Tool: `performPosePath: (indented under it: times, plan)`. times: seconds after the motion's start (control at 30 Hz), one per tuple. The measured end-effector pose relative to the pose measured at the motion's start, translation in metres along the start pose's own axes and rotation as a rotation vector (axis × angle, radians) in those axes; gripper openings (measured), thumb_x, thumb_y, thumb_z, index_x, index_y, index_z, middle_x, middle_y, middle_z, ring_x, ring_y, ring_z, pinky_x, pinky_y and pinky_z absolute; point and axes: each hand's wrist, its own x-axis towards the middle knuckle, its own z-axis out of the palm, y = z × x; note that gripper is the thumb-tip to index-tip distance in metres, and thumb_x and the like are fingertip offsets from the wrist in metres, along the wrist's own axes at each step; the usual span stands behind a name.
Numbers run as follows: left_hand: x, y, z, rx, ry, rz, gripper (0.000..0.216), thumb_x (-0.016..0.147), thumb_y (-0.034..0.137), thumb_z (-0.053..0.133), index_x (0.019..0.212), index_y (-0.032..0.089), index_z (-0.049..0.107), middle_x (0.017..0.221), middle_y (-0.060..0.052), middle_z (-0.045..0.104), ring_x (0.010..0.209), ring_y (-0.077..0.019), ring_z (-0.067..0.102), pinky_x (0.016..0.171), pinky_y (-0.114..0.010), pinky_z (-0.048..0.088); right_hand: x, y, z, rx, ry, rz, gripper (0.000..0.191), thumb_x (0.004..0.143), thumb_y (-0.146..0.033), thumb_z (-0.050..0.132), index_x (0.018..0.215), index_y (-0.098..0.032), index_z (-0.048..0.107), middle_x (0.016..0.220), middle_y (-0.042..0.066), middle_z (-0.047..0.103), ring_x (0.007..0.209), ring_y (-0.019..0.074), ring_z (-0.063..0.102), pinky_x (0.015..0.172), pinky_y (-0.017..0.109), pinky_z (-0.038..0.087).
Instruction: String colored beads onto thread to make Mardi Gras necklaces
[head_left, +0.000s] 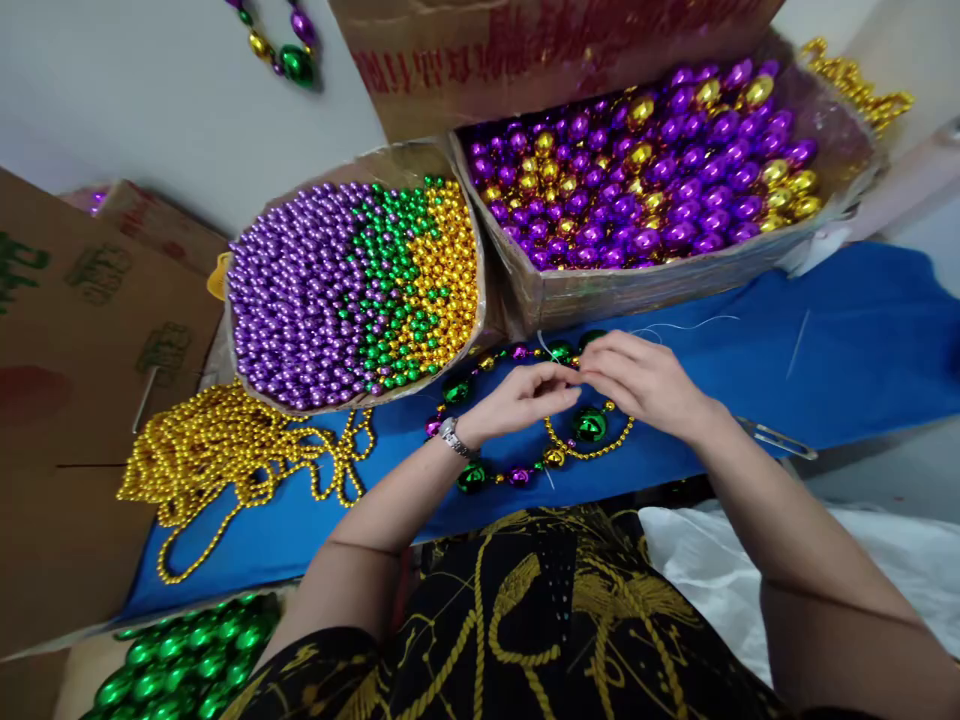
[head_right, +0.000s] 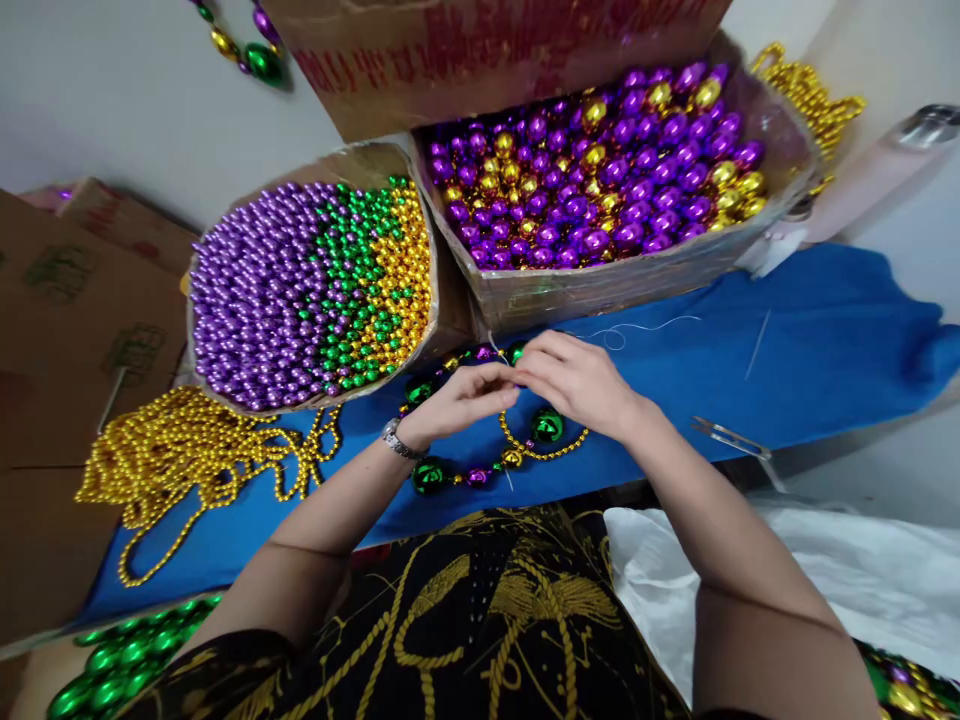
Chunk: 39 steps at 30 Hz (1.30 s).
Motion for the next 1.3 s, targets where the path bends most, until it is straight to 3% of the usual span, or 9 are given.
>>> performPosePath:
  times: [0.1,0.23,0.5,0.6,0.73,0.87,0.97,1.17,1.3]
  plan:
    - [0.001,0.001,0.003,-0.008,0.011,-0.002,0.029,0.086,0.043,0.064,0.09,0.015,0.071,0.073,-0.002,0.061,0.065,-0.0097,0.049,0.061,-0.023,0.038,0.021,0.002,0.006,-0.082,0.053,0.062,0.027,0.096,-0.038,0.045,0.097,-0.026,0.069,0.104,0.005,0.066,0.086,0.0171,0.063,0.077,0.033,0.054]
    - [-0.003,-0.007,0.001,-0.29,0.115,-0.067,0.032,0.084,0.044,0.066,0.084,0.013,0.07,0.066,-0.001,0.056,0.06,-0.009,0.048,0.058,-0.023,0.038,0.008,0.001,0.016,0.003,0.258,0.139,0.026,0.096,-0.03,0.046,0.11,-0.026,0.067,0.112,0.006,0.067,0.101,0.0197,0.064,0.089,0.036,0.054]
    - [-0.008,-0.008,-0.001,-0.434,0.063,-0.083,0.028,0.082,0.039,0.07,0.077,0.012,0.067,0.064,-0.001,0.057,0.058,-0.0086,0.051,0.058,-0.023,0.037,-0.009,0.005,0.048,0.257,0.055,0.001,0.037,0.093,-0.022,0.049,0.129,-0.025,0.056,0.118,0.005,0.068,0.103,0.0175,0.067,0.089,0.035,0.056]
    - [-0.009,-0.008,-0.001,-0.431,0.05,-0.071,0.028,0.083,0.038,0.069,0.077,0.011,0.068,0.063,-0.001,0.057,0.058,-0.0086,0.052,0.056,-0.023,0.037,-0.004,0.008,0.049,0.271,0.03,0.029,0.028,0.093,-0.024,0.05,0.118,-0.024,0.062,0.105,0.003,0.072,0.092,0.0158,0.069,0.082,0.031,0.056]
    - [-0.009,-0.012,-0.002,-0.443,0.115,-0.08,0.028,0.083,0.04,0.069,0.081,0.012,0.068,0.064,-0.002,0.059,0.057,-0.0091,0.054,0.058,-0.023,0.04,-0.016,0.003,0.041,0.271,0.076,0.159,0.019,0.093,-0.032,0.052,0.099,-0.024,0.068,0.093,0.003,0.073,0.084,0.0162,0.069,0.079,0.031,0.056]
    - [-0.007,-0.014,-0.001,-0.416,0.183,-0.069,0.029,0.082,0.042,0.069,0.087,0.013,0.067,0.075,-0.004,0.066,0.061,-0.0098,0.057,0.06,-0.024,0.045,-0.032,-0.011,0.044,0.569,0.014,0.425,0.026,0.093,-0.037,0.05,0.111,-0.022,0.062,0.083,0.002,0.073,0.065,0.0132,0.069,0.062,0.026,0.056]
    - [-0.007,-0.011,0.004,-0.363,0.176,-0.046,0.03,0.083,0.043,0.068,0.085,0.013,0.066,0.074,-0.004,0.065,0.056,-0.008,0.053,0.055,-0.022,0.042,-0.03,-0.019,0.057,0.738,-0.089,0.502,0.03,0.092,-0.034,0.05,0.118,-0.02,0.055,0.077,0.001,0.072,0.058,0.0122,0.067,0.053,0.023,0.052]
    - [-0.012,-0.008,0.012,-0.273,0.123,-0.002,0.032,0.085,0.043,0.065,0.079,0.012,0.066,0.069,-0.002,0.062,0.055,-0.0067,0.051,0.056,-0.021,0.04,-0.018,-0.022,0.072,0.187,0.158,0.38,0.016,0.088,-0.023,0.052,0.094,-0.023,0.067,0.082,0.003,0.071,0.076,0.017,0.067,0.068,0.028,0.05]
    - [-0.013,-0.011,0.009,-0.303,0.198,-0.009,0.031,0.086,0.044,0.064,0.087,0.013,0.067,0.074,-0.004,0.066,0.056,-0.0082,0.054,0.056,-0.022,0.043,-0.028,-0.018,0.056,0.228,0.23,0.349,0.018,0.092,-0.033,0.055,0.09,-0.024,0.071,0.084,0.003,0.066,0.074,0.0143,0.062,0.066,0.027,0.049]
